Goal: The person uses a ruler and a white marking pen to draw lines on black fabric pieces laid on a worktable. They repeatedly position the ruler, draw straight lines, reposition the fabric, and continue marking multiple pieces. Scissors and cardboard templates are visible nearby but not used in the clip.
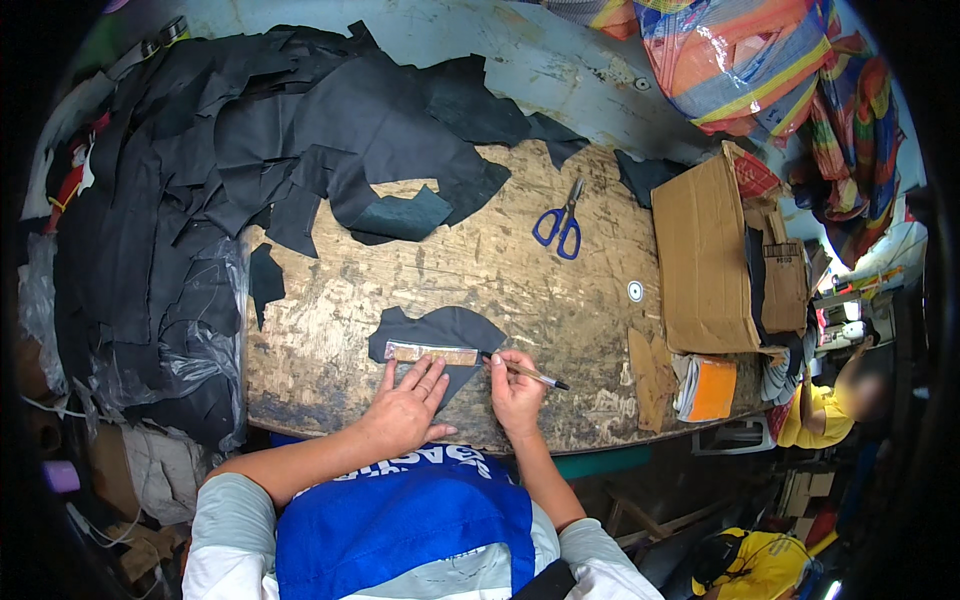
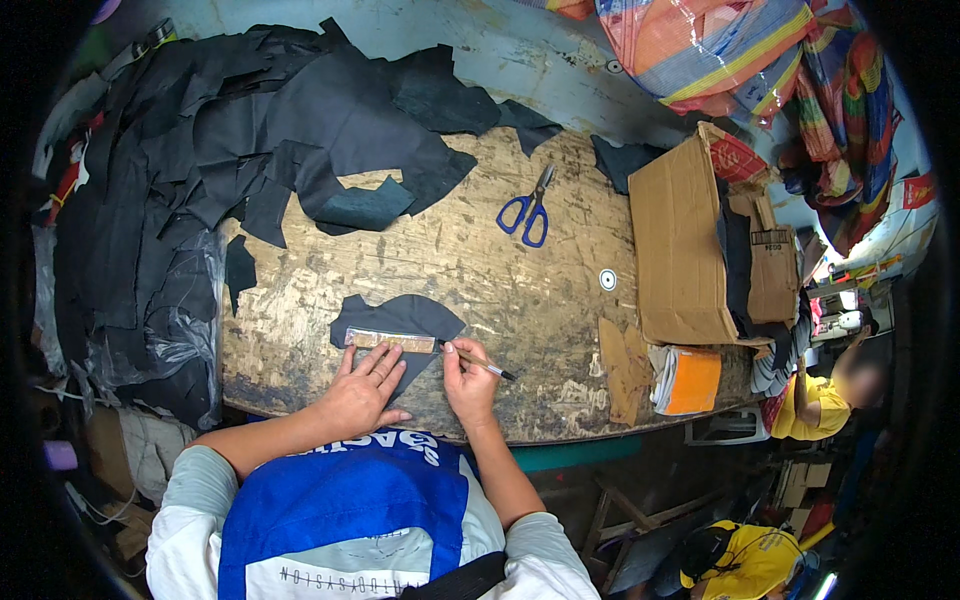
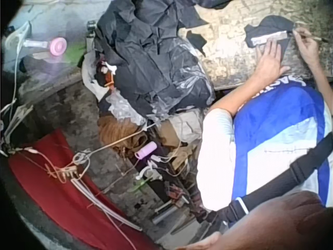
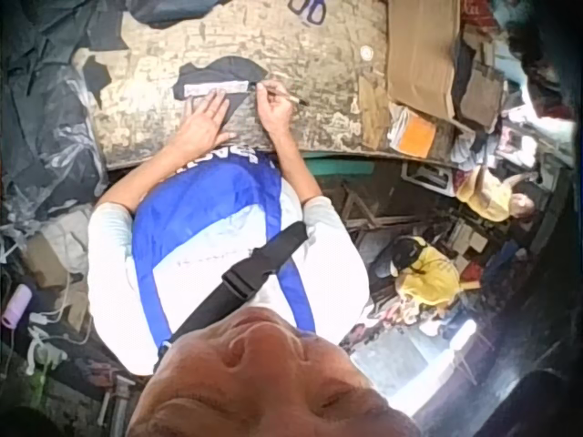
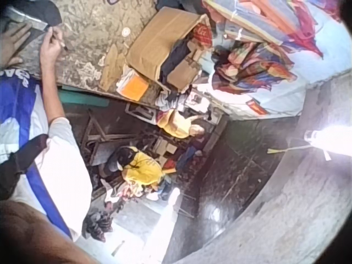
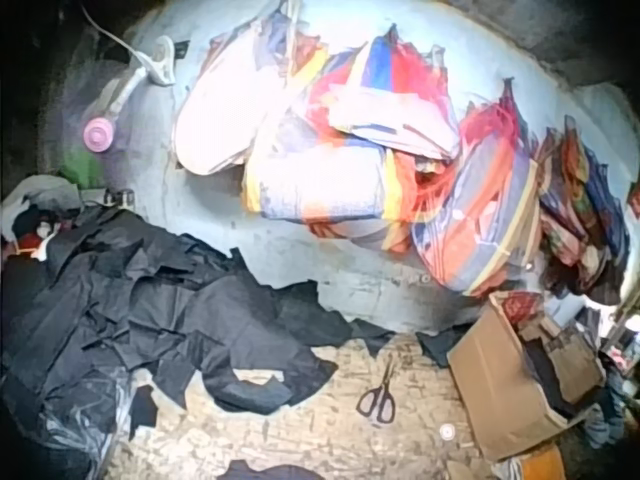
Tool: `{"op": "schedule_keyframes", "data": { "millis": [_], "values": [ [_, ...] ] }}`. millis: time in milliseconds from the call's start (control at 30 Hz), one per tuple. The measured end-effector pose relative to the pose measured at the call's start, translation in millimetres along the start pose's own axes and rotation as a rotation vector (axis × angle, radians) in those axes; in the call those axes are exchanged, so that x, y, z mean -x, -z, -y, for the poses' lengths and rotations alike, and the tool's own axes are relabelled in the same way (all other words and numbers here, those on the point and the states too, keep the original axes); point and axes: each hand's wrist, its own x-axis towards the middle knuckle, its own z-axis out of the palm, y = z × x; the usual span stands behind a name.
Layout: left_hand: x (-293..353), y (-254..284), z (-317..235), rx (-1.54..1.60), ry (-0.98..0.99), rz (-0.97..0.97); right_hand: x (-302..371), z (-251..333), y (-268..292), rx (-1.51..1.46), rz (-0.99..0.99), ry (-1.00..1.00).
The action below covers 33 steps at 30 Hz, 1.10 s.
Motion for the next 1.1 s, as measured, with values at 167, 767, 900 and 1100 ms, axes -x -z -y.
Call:
{"op": "schedule_keyframes", "data": {
  "millis": [167, 767, 900, 1100],
  "values": [
    [-1.1, -0.2, 1.0, 0.032, -0.004, -0.026, -1.7, 7.5, -2.1, 0.212, 0.011, 0.063],
    [-2.7, -2.2, 0.7, 0.02, -0.023, -0.02, 1.0, 51.6, -0.8, 0.522, 0.153, 0.286],
    [-14.6, -0.9, -0.4, 0.051, -0.009, -0.009, -4.5, 51.4, 8.7, 0.342, -0.036, 0.079],
    [-39.0, -5.2, 3.0, 0.008, -0.019, -0.117, -21.6, 44.7, 1.5, 0.286, -0.051, 0.131]
  ]
}}
